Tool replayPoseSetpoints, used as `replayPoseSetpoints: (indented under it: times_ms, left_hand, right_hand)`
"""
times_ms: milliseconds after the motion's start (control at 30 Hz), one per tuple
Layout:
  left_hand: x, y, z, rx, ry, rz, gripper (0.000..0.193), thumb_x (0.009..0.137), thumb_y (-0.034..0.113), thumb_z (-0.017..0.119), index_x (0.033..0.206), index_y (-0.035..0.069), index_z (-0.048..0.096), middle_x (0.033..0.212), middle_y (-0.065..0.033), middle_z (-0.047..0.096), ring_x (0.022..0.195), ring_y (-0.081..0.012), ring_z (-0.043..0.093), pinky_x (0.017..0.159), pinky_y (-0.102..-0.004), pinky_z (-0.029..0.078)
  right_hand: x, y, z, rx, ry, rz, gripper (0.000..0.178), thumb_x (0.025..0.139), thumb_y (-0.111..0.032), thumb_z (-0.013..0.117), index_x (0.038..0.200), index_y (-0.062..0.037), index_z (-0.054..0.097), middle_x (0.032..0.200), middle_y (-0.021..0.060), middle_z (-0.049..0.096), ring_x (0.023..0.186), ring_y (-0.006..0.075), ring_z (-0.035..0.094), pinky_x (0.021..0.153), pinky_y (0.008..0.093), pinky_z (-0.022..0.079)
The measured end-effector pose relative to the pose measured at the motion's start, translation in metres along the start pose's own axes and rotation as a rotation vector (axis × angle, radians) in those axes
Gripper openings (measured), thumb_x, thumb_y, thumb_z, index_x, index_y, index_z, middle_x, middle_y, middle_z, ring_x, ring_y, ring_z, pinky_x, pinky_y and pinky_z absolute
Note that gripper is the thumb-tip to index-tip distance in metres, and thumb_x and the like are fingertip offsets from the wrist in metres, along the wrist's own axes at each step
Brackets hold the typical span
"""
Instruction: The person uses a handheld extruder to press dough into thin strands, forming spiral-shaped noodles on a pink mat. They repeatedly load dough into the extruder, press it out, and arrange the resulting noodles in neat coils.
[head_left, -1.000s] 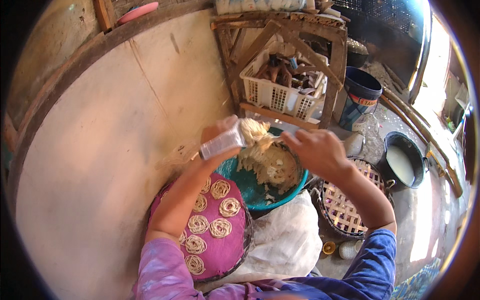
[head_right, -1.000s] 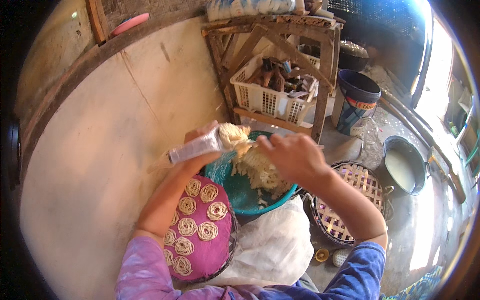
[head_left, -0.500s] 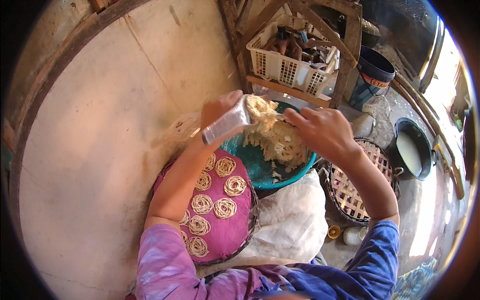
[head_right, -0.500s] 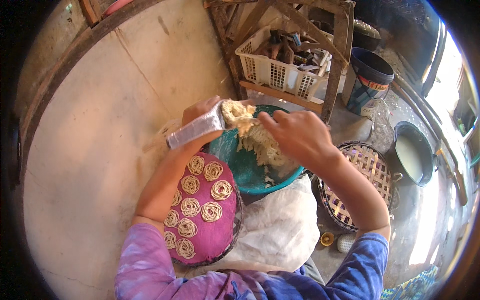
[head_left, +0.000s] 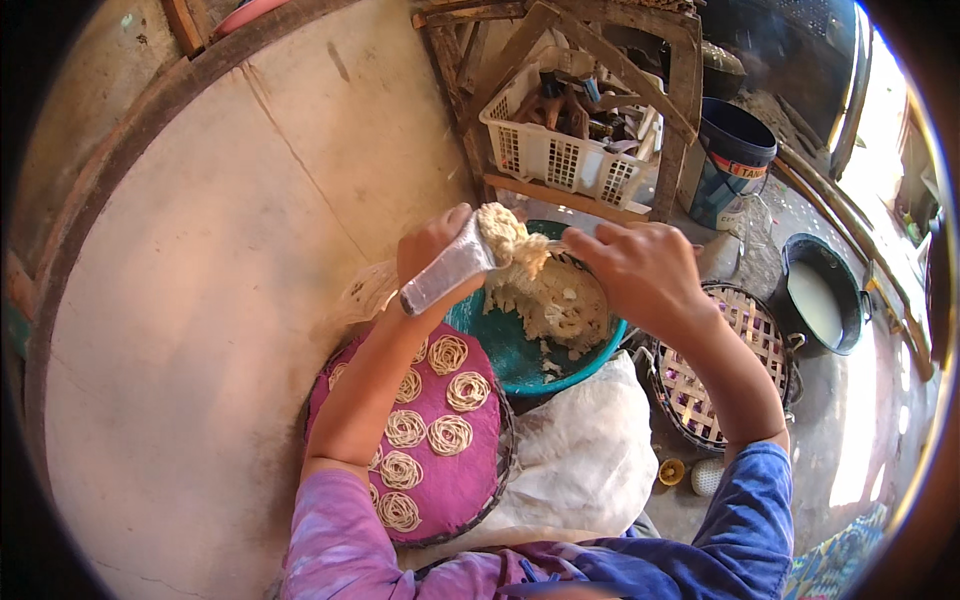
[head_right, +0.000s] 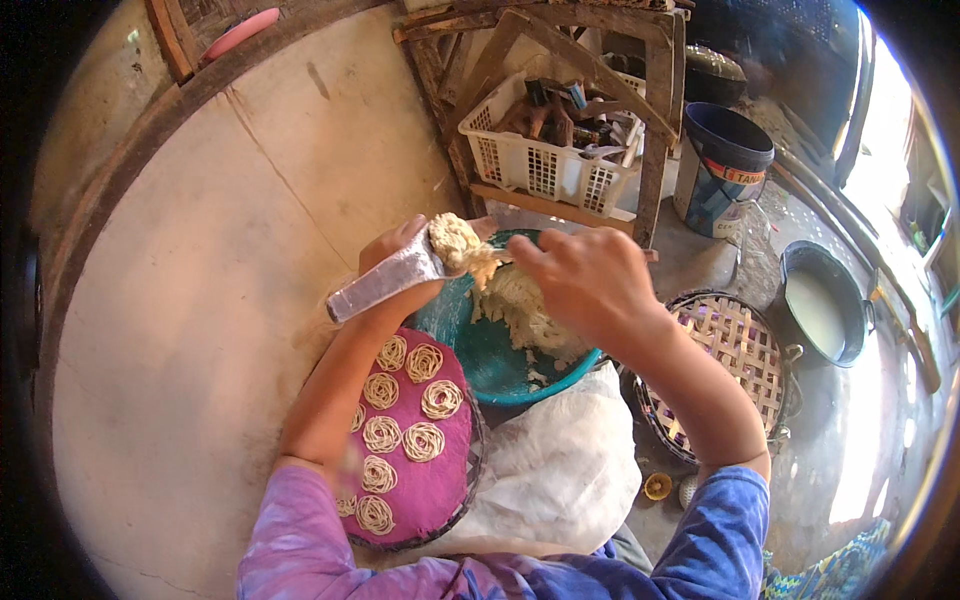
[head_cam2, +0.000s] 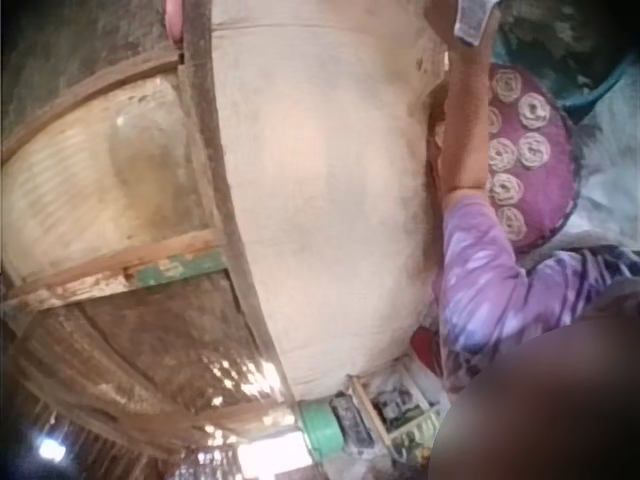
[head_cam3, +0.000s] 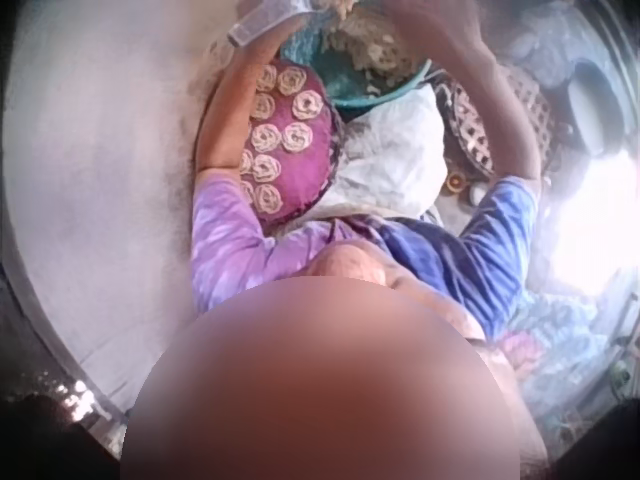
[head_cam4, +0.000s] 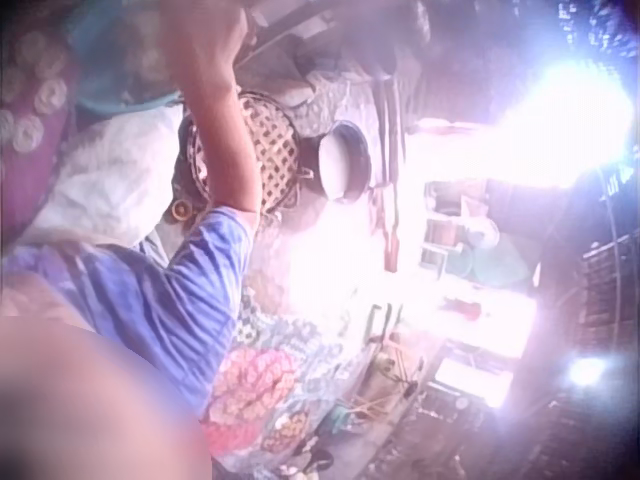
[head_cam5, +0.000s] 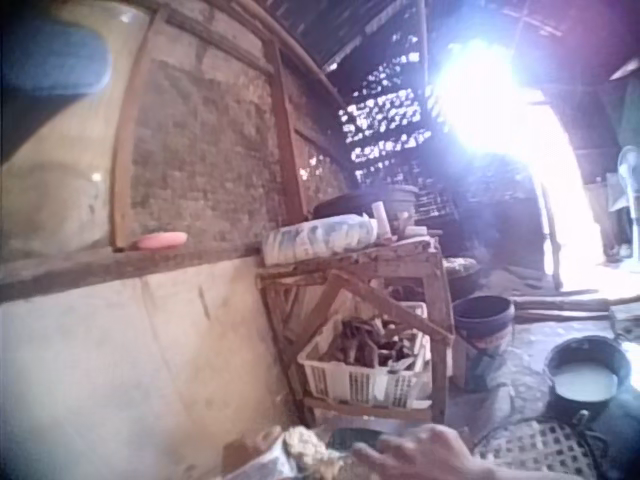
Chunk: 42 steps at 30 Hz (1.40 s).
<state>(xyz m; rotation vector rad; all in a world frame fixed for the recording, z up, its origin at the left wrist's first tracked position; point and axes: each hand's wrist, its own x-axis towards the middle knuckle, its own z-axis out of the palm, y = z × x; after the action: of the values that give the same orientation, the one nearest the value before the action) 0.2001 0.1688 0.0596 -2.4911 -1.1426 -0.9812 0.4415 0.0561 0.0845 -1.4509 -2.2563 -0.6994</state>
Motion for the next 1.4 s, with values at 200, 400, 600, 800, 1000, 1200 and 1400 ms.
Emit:
replayPoseSetpoints:
  times_ms: [200,400,600,800,1000,1200,1400]
  left_hand:
    - [-0.011,-0.003,0.003,0.038,-0.115,-0.010,0.042,0.074,0.037,0.078,0.100,0.008,0.064,0.085,-0.0124,0.068,0.078,-0.0321,0.067,0.068,-0.0419,0.054]
    - [-0.015,-0.021,-0.009,0.155,-0.029,0.022,0.033,0.077,0.035,0.073,0.092,0.008,0.060,0.084,-0.0130,0.066,0.073,-0.0328,0.066,0.061,-0.0425,0.054]
    - [-0.022,0.005,-0.006,-0.005,-0.030,0.105,0.029,0.075,0.025,0.072,0.088,0.010,0.051,0.077,-0.0103,0.061,0.074,-0.0325,0.065,0.060,-0.0434,0.052]
    - [-0.025,-0.014,-0.025,-0.043,0.054,-0.018,0.020,0.080,0.024,0.069,0.093,0.011,0.063,0.082,-0.0102,0.065,0.076,-0.0326,0.066,0.064,-0.0418,0.054]
    - [-0.022,0.002,-0.008,-0.009,0.082,-0.084,0.028,0.078,0.031,0.073,0.093,0.009,0.064,0.079,-0.0153,0.068,0.077,-0.0347,0.068,0.066,-0.0430,0.055]
    - [-0.020,-0.024,-0.017,-0.103,0.162,-0.170,0.027,0.077,0.028,0.074,0.090,0.008,0.062,0.078,-0.0150,0.067,0.076,-0.0355,0.067,0.066,-0.0425,0.054]
    - [-0.030,-0.032,-0.004,0.085,0.152,-0.116,0.037,0.074,0.036,0.077,0.094,0.007,0.066,0.077,-0.0128,0.067,0.072,-0.0335,0.066,0.065,-0.0403,0.054]
  right_hand:
    - [0.001,-0.015,-0.009,-0.079,0.015,-0.144,0.030,0.080,-0.013,0.061,0.110,-0.0152,0.061,0.076,0.0008,0.057,0.065,0.0174,0.064,0.053,0.0313,0.051]
    - [-0.015,0.016,-0.017,-0.051,0.023,-0.035,0.029,0.082,-0.015,0.062,0.111,-0.0194,0.063,0.070,-0.0017,0.059,0.059,0.0166,0.063,0.048,0.0328,0.048]
    - [0.002,-0.017,0.013,0.054,-0.008,-0.165,0.036,0.082,-0.011,0.060,0.118,-0.0156,0.055,0.076,0.0034,0.059,0.063,0.0215,0.064,0.050,0.0363,0.051]
    - [-0.023,-0.009,0.003,0.197,-0.048,0.105,0.027,0.086,-0.015,0.061,0.112,-0.0134,0.064,0.079,0.0069,0.064,0.072,0.0246,0.067,0.057,0.0381,0.052]
    - [0.003,-0.072,0.079,1.013,0.379,0.437,0.039,0.094,0.002,0.053,0.133,-0.0019,0.054,0.079,0.0127,0.057,0.071,0.0201,0.055,0.071,0.0280,0.047]
    - [-0.038,-0.103,0.097,1.266,0.195,0.454,0.038,0.095,0.000,0.052,0.133,-0.0006,0.054,0.072,0.0049,0.051,0.061,0.0135,0.047,0.062,0.0259,0.045]
    - [-0.027,-0.080,0.109,1.385,0.020,0.540,0.038,0.097,0.000,0.043,0.133,0.0022,0.054,0.073,-0.0039,0.047,0.063,0.0056,0.044,0.056,0.0228,0.039]
